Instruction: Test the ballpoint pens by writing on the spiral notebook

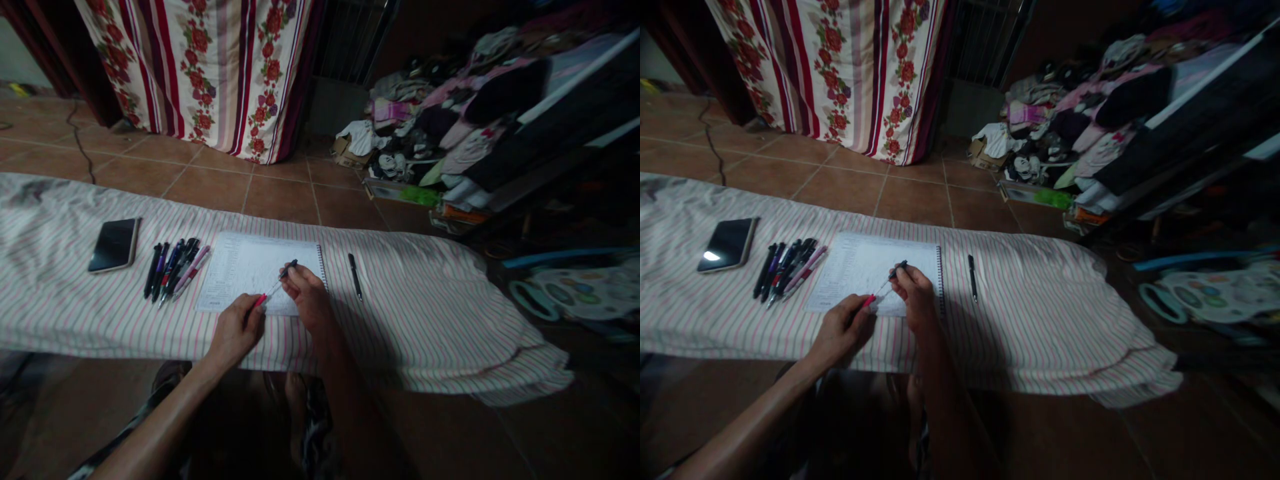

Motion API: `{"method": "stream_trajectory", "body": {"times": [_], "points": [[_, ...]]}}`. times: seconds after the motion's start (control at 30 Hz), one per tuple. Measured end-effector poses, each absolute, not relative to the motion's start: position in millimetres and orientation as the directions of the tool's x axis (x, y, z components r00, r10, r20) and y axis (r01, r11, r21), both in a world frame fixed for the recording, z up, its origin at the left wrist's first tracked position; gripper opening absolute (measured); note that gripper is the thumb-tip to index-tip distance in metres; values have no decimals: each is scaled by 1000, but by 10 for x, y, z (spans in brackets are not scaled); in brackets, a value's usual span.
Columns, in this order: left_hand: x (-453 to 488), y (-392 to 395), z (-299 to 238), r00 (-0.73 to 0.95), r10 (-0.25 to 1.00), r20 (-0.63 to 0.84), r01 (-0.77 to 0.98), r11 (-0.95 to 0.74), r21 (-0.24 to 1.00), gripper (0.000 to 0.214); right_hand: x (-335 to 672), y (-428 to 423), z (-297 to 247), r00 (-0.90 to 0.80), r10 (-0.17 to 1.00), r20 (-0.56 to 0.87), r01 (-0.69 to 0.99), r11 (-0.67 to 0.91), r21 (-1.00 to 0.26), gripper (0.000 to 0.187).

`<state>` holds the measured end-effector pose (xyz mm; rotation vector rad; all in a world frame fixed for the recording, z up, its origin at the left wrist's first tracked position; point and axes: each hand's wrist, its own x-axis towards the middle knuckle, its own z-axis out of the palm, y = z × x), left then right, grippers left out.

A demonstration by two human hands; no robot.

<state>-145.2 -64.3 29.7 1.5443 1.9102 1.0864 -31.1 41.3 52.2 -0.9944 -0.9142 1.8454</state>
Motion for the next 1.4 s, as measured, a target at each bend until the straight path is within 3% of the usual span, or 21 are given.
{"method": "stream_trajectory", "body": {"times": [1.4], "points": [[-1496,-633,328,-319,937,142,585,77,808,28,-398,273,497,-393,885,-250,-119,-318,-940,34]]}}
